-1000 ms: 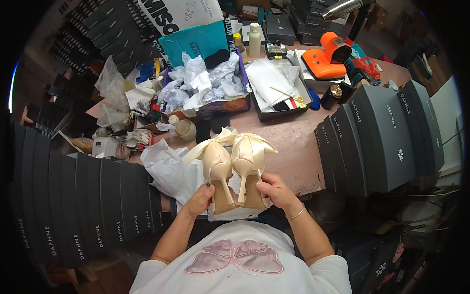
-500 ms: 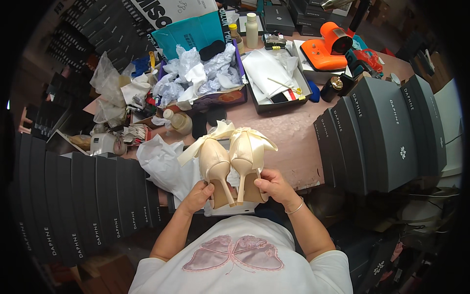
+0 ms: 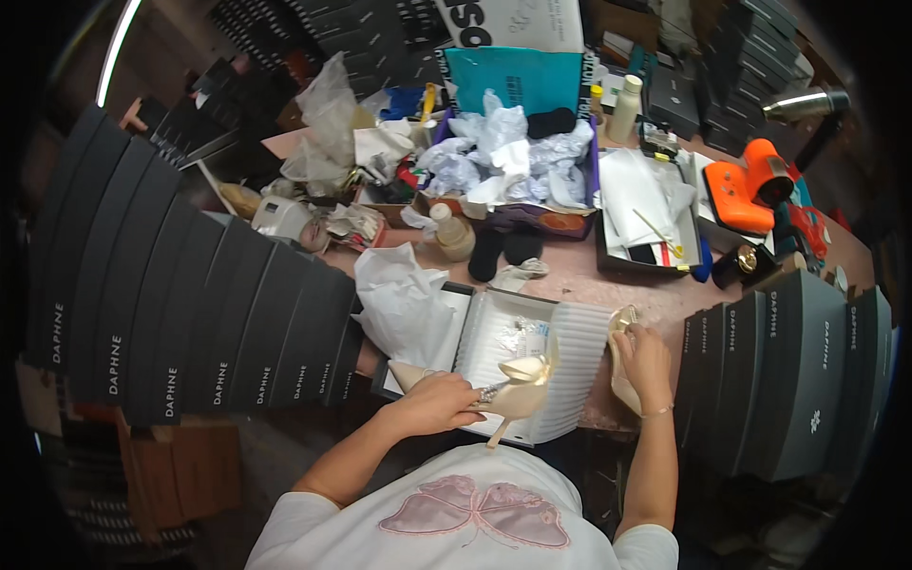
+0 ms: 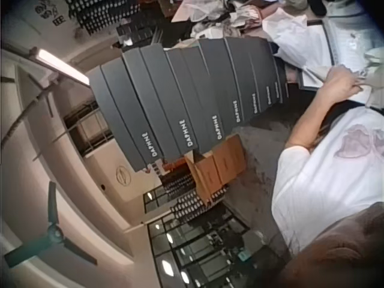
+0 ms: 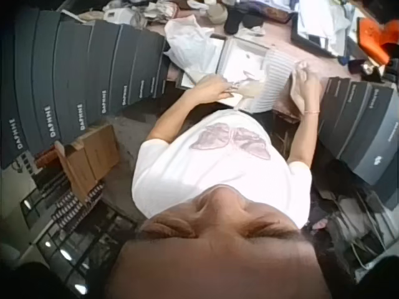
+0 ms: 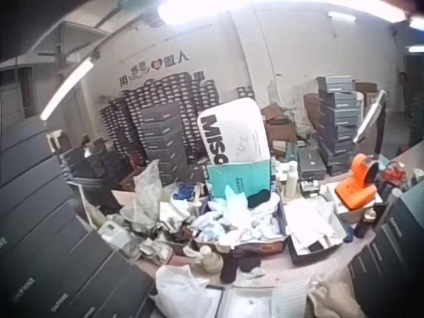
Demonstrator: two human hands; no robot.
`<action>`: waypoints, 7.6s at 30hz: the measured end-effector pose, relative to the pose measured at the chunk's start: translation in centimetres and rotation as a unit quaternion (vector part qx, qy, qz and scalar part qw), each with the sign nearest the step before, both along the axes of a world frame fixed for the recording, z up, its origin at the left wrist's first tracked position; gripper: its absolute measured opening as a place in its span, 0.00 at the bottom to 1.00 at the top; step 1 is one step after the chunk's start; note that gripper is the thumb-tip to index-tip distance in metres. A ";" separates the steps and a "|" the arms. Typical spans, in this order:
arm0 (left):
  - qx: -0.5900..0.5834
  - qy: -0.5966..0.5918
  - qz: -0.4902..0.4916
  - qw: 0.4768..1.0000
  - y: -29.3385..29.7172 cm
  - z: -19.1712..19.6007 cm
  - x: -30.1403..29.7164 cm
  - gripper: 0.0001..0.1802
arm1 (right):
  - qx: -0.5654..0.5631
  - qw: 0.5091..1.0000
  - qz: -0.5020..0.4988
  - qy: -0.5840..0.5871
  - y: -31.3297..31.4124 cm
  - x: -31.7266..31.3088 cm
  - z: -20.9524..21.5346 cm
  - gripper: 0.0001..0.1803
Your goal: The person is packing high-heeled shoes into boxes using tissue paper at a manufacturing workbench.
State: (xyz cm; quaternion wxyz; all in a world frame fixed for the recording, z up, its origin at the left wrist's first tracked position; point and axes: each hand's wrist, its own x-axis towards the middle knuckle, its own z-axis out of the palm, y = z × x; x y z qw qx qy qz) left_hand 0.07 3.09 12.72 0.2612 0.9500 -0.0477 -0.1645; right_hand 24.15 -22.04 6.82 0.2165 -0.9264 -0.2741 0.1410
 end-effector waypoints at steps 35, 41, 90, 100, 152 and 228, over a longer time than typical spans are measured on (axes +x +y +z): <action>0.141 -0.315 0.186 0.920 12.1 4.3 -4.1 0.04 | 0.288 0.542 0.198 0.764 11.2 -11.7 2.1 0.50; 0.052 -0.271 0.165 0.947 6.7 6.6 -5.5 0.12 | 0.411 0.497 0.108 0.757 12.6 -14.6 5.7 0.44; -0.243 -0.368 0.342 0.830 5.2 6.0 -7.0 0.33 | 0.321 0.874 0.325 -0.164 11.1 -14.8 13.7 0.08; -0.339 -0.295 0.199 0.871 6.1 6.3 -8.8 0.23 | 0.360 0.834 0.244 0.340 15.8 -12.4 9.1 0.10; -0.171 -0.275 0.136 0.936 -3.6 -10.4 -3.7 0.05 | 0.002 0.927 0.326 0.186 8.8 -15.0 -15.3 0.21; -0.058 -0.122 -0.043 0.990 7.1 -1.9 -3.2 0.16 | 0.278 0.633 0.064 0.719 8.3 -13.3 2.1 0.37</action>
